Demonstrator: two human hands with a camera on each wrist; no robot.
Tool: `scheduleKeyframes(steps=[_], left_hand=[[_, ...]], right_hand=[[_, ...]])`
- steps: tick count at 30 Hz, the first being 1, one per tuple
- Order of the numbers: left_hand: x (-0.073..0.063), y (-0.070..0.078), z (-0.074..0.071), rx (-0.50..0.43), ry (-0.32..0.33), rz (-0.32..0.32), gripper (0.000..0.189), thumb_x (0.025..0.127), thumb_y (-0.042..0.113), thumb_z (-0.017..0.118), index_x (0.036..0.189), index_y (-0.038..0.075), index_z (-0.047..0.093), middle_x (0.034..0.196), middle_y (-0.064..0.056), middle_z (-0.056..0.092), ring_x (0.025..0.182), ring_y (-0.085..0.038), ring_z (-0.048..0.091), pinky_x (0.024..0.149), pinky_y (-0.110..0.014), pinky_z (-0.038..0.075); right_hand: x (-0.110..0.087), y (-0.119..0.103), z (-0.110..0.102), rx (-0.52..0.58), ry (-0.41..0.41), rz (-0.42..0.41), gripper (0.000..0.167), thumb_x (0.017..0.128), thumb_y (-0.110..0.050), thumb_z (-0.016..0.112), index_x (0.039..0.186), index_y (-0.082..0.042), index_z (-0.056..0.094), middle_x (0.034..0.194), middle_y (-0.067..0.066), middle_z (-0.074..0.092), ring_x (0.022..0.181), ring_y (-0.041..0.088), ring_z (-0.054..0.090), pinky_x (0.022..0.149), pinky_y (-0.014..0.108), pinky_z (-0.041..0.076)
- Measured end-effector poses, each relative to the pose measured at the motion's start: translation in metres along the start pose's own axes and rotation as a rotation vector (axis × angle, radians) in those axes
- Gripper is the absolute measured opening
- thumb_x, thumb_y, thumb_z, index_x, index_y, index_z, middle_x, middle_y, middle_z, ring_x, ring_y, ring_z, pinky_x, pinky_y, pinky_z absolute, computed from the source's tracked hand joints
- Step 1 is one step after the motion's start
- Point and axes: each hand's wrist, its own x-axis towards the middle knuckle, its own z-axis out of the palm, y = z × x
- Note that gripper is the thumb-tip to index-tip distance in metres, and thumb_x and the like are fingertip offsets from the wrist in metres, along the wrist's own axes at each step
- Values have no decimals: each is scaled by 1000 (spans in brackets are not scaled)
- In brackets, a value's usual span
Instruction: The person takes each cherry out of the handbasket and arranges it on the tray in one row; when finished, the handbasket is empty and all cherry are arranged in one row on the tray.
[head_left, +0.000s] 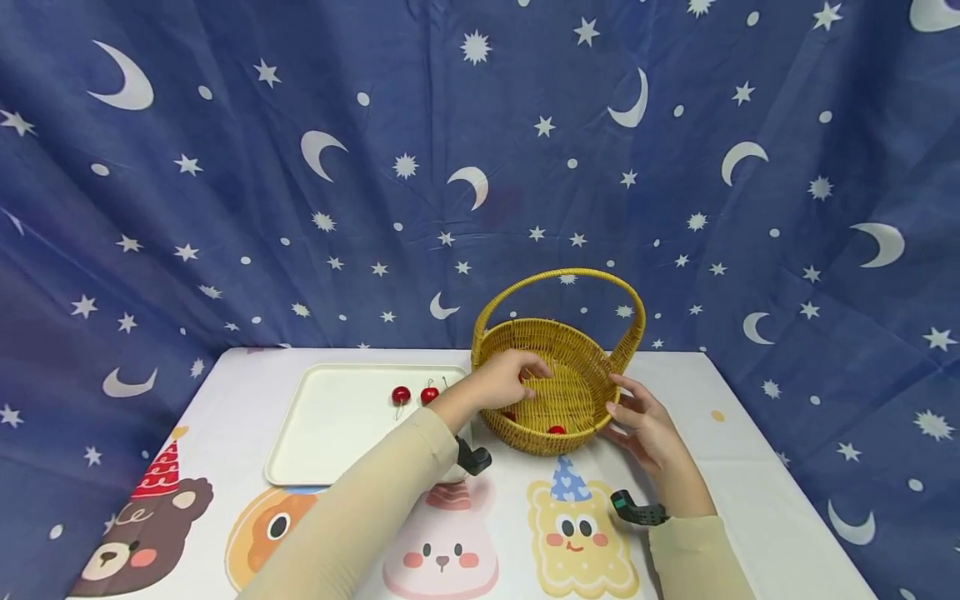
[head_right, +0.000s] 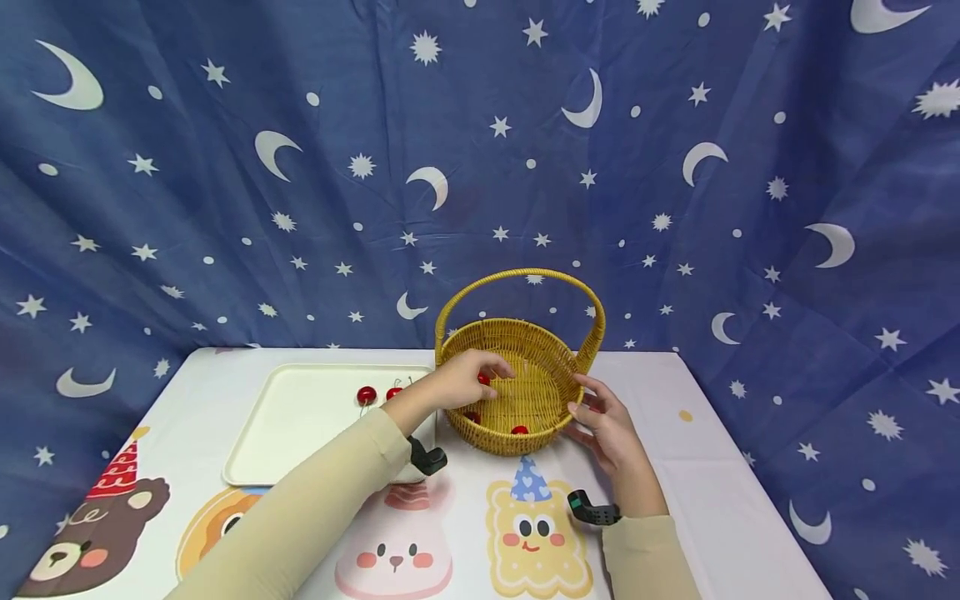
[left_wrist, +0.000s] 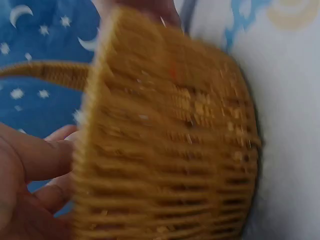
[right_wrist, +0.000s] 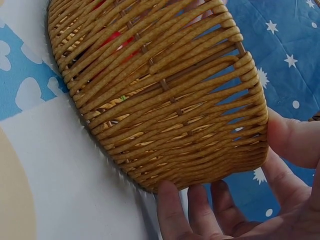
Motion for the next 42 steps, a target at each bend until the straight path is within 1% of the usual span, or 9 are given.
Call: scheduleKeyframes(steps=[4,12,16,19,22,29,31,35,42], left_hand=[[9,-9,0,3,-9,-36,41,92,-12,69,130,3,73,136,-18,71,134,-37,64,115,-49,50],[19,-13,8,261,-29,-177,49,91,-14,55,125,13,77,138,-7,72,135,-24,62,113,-39,50],[21,-11,8,250,-52,-218,46,93,-12,56,125,12,77,126,-8,75,114,-22,64,93,-31,52],[22,-11,7,259,-76,-215,39,91,-11,63,119,11,80,117,-8,76,97,-20,60,74,-26,47],[23,-12,7,280,-101,-201,34,89,-9,69,113,11,81,112,-7,76,91,-20,57,67,-25,44],[22,-12,9,253,-26,-126,27,95,5,79,121,10,79,122,-8,74,117,-22,67,105,-36,53],[19,-8,7,238,8,-86,27,95,7,80,122,10,79,125,-7,73,121,-23,66,109,-39,53],[2,7,-3,203,60,-13,27,94,7,82,119,14,79,122,-3,70,115,-20,66,102,-35,56],[-60,23,-43,84,162,74,29,90,1,84,113,18,78,114,0,68,102,-18,68,87,-30,60]], right_hand=[[-1,0,1,2,-8,-5,65,109,-7,58,167,-21,35,166,20,34,132,24,60,105,40,59],[-3,0,4,3,-10,-10,65,109,-7,57,168,-21,35,168,21,33,138,30,57,107,42,59],[-3,-1,6,9,-7,-9,64,109,-7,57,168,-21,35,169,21,33,140,32,57,106,42,59],[-2,-2,7,11,-9,-11,65,109,-7,58,168,-21,35,169,22,33,140,34,56,108,44,58],[-1,-3,8,6,-13,-15,65,109,-8,58,168,-21,35,169,22,33,141,37,56,110,47,57],[-1,-3,7,2,-7,-18,65,109,-7,57,168,-21,34,168,22,33,139,35,56,110,48,57],[-1,-2,5,0,-5,-16,65,109,-6,57,168,-20,34,168,23,32,140,35,56,110,47,57],[-2,-1,2,-7,13,-10,65,109,-7,57,168,-22,36,169,21,33,141,35,54,109,46,57],[-1,0,2,-10,20,-11,64,108,-8,58,167,-23,37,169,21,33,144,36,51,110,47,57]])
